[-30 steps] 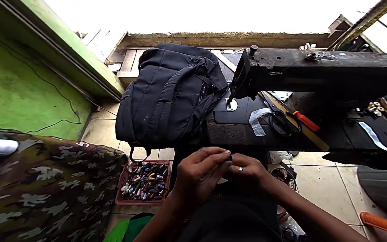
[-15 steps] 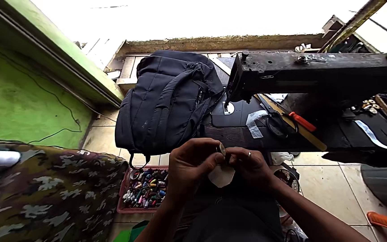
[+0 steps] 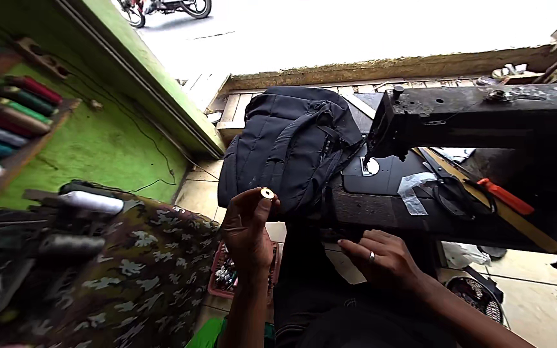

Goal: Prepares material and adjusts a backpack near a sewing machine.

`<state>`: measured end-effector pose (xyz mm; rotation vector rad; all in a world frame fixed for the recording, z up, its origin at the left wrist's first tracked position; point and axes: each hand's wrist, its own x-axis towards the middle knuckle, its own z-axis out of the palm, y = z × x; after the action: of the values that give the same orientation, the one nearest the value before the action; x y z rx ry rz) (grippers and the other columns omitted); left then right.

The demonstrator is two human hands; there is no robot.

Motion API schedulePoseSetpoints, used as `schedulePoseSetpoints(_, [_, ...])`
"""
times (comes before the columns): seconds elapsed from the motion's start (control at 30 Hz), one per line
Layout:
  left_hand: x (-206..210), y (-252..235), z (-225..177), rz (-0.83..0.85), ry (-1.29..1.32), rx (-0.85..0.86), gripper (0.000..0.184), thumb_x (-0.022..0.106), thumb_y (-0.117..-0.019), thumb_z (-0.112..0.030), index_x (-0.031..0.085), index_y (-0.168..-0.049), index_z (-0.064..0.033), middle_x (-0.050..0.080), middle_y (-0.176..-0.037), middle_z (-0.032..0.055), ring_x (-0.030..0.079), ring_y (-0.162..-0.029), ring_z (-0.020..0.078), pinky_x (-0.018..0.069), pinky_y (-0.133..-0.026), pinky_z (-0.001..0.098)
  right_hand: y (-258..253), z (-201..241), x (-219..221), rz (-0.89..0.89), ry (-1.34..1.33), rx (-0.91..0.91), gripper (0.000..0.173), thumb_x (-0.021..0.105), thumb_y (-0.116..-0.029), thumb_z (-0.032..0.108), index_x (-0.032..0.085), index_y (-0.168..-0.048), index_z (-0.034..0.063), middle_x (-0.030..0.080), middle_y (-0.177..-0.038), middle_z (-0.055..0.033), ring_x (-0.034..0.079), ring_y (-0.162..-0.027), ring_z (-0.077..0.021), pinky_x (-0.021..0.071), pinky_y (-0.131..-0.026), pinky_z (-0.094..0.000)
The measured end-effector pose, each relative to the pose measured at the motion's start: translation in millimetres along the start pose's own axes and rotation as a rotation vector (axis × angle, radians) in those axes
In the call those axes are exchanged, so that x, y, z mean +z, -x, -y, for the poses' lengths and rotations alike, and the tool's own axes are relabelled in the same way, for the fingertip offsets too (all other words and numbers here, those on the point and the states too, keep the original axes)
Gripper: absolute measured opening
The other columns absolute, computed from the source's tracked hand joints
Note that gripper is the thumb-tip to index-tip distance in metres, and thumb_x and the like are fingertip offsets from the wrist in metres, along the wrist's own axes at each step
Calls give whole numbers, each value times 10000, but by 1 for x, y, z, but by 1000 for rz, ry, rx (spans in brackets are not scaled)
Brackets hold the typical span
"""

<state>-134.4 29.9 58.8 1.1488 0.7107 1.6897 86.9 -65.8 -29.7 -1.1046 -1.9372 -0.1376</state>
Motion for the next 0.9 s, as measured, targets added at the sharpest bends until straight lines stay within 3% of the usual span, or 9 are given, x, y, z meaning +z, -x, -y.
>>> schedulePoseSetpoints(0.1, [-28,-7,17,101,-496,289,225,771,-836,16,741,-1059,-6,764,-1029,47,752,-885,132,654,-818,308,-12,8,-5,33,-40,-154,179,574,-1033,228,723,-1112,168,411,-605,0,434,-561,-161,378,-553,-293])
schedulePoseSetpoints(0.2, [-41,-3,28,332,-719,228,166,777,-850,-50,776,-1002,18,771,-1010,100,754,-880,110,645,-813,270,-29,9,-36,13,-105,-193,171,584,-1030,208,725,-1120,171,376,-594,7,401,-545,-145,347,-541,-279])
schedulePoseSetpoints(0.33, [-35,27,29,789,-569,-136,139,780,-880,-111,801,-981,-18,775,-1024,67,740,-944,78,614,-871,237,-53,0,-79,-30,-28,-120,173,569,-1040,186,725,-1108,156,420,-598,-25,440,-538,-174,378,-525,-296])
schedulePoseSetpoints(0.43, [-24,47,31,1027,-316,-129,130,769,-913,-117,794,-999,-22,772,-1058,62,723,-1001,69,597,-900,216,-60,-23,-80,-28,-54,89,195,599,-1041,225,766,-1006,132,604,-645,-33,557,-582,-101,448,-556,-240])
schedulePoseSetpoints(0.5, [-11,52,23,1040,-211,-21,120,760,-926,-105,771,-1017,-29,764,-1075,62,721,-1033,87,599,-913,221,-53,-42,-69,-5,-217,300,176,659,-998,206,795,-993,93,739,-814,9,632,-703,27,514,-659,-144])
schedulePoseSetpoints(0.53, [-5,53,16,1016,-190,15,125,762,-927,-105,764,-1031,-35,763,-1082,56,720,-1041,92,604,-909,222,-47,-49,-62,1,-330,396,157,676,-985,174,787,-999,64,755,-874,22,621,-727,65,511,-679,-114])
schedulePoseSetpoints(0.67, [21,51,-3,874,-161,111,153,784,-903,-94,750,-1046,-53,760,-1082,34,725,-1015,87,615,-878,212,-22,-44,-37,37,-689,591,151,645,-983,100,753,-1049,17,737,-935,39,592,-756,81,500,-693,-119])
schedulePoseSetpoints(0.77, [48,42,-2,755,-240,288,147,779,-908,-96,758,-1043,-41,756,-1099,49,722,-1039,90,614,-894,213,-11,-20,-32,26,-601,457,133,659,-948,73,764,-1019,32,761,-911,-19,690,-832,13,572,-775,-163])
schedulePoseSetpoints(0.9, [77,16,15,651,-418,451,123,771,-898,-92,780,-998,-21,766,-1064,75,728,-1013,78,605,-890,196,-5,-13,-49,45,-314,109,131,675,-985,250,780,-989,172,619,-662,-16,598,-618,-95,498,-590,-229])
